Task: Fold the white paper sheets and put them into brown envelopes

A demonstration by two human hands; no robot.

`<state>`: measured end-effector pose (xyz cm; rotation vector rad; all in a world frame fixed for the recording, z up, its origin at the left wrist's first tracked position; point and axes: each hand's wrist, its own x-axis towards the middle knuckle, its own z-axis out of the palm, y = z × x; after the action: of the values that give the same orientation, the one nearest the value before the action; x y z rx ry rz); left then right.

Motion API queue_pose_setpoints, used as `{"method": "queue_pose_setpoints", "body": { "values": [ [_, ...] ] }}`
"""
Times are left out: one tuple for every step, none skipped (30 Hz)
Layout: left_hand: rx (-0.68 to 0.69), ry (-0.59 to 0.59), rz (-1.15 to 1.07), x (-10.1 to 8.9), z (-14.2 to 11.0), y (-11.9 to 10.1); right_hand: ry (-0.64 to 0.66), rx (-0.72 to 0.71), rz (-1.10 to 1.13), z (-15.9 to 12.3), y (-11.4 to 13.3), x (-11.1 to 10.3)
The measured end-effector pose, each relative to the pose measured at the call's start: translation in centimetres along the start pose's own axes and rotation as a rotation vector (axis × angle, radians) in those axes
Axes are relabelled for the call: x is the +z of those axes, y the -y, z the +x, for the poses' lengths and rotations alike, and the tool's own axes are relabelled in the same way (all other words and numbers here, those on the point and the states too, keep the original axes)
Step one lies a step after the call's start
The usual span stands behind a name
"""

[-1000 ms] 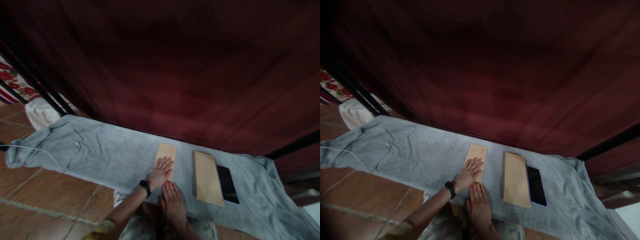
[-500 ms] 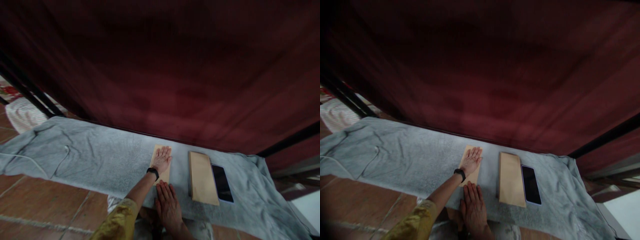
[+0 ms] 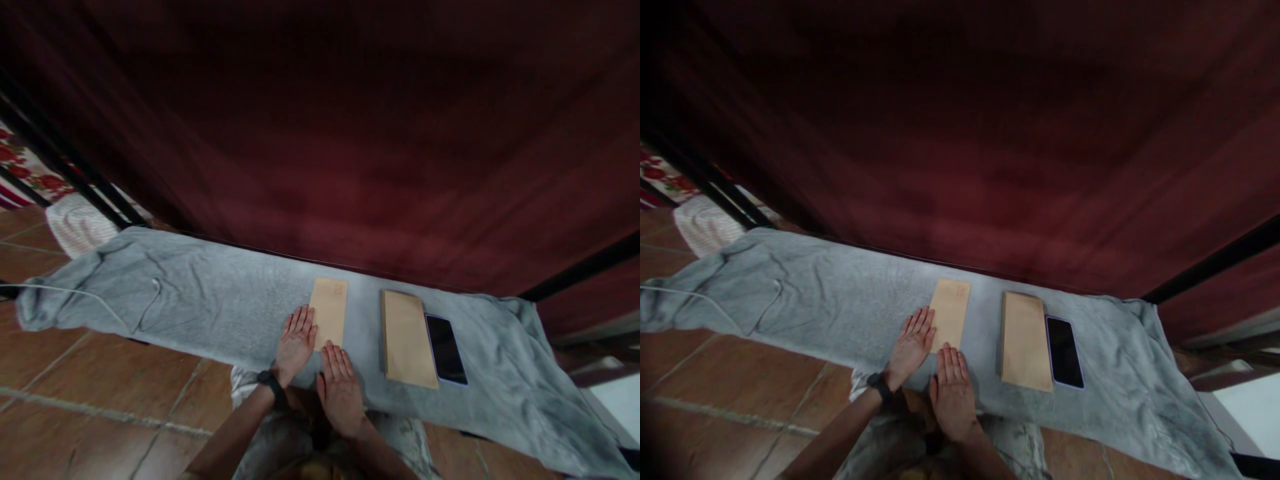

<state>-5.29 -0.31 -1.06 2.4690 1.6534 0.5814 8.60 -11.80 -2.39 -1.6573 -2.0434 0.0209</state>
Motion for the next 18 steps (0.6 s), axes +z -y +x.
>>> {"method": "queue_pose_setpoints", "body": {
  "values": [
    [-0.006,-0.013,-0.017,0.0,-0.8,-0.2,-0.007,-0.005,-0.004,0.0,0.0,0.0],
    [-0.017,-0.025,-0.041,0.0,-1.4,-0.5,-0.018,-0.01,-0.007,-0.1,0.1,0.0],
    [-0.033,-0.035,-0.072,0.0,-2.0,-0.7,-0.027,-0.013,-0.009,-0.1,0.1,0.0],
    [-0.056,-0.044,-0.107,0.0,-2.4,-1.0,-0.033,-0.014,-0.01,-0.1,0.1,0.0],
    [-0.083,-0.052,-0.143,0.0,-2.6,-1.2,-0.036,-0.015,-0.008,-0.1,0.1,0.0],
    [-0.113,-0.062,-0.177,0.1,-2.7,-1.4,-0.04,-0.015,-0.005,-0.1,0.1,0.0],
    [-0.143,-0.073,-0.205,0.0,-2.7,-1.4,-0.044,-0.015,-0.001,-0.1,0.1,0.0],
    [-0.174,-0.087,-0.228,0.0,-2.6,-1.4,-0.049,-0.014,0.004,-0.1,0.1,-0.1],
    [-0.21,-0.104,-0.249,0.0,-2.4,-1.4,-0.057,-0.011,0.01,0.0,0.1,-0.1],
    [-0.251,-0.118,-0.272,-0.1,-2.1,-1.2,-0.068,-0.007,0.015,0.0,0.1,-0.2],
    [-0.297,-0.125,-0.3,-0.2,-1.8,-1.0,-0.08,-0.001,0.021,0.1,0.1,-0.2],
    [-0.346,-0.119,-0.34,-0.3,-1.5,-0.8,-0.093,0.005,0.028,0.2,0.1,-0.2],
    [-0.39,-0.1,-0.398,-0.5,-1.2,-0.6,-0.104,0.009,0.035,0.4,0.1,-0.1],
    [-0.419,-0.072,-0.476,-0.7,-0.9,-0.5,-0.117,0.012,0.043,0.6,0.0,-0.1],
    [-0.43,-0.045,-0.568,-0.9,-0.6,-0.5,-0.127,0.017,0.051,0.8,0.1,0.0],
    [-0.422,-0.026,-0.661,-1.2,-0.3,-0.8,-0.134,0.031,0.058,1.1,0.1,0.1],
    [-0.403,-0.019,-0.743,-1.6,-0.1,-1.3,-0.136,0.052,0.067,1.5,0.1,0.1],
    [-0.379,-0.021,-0.804,-2.0,0.1,-2.0,-0.137,0.083,0.077,1.9,0.0,0.1]
  ]
}}
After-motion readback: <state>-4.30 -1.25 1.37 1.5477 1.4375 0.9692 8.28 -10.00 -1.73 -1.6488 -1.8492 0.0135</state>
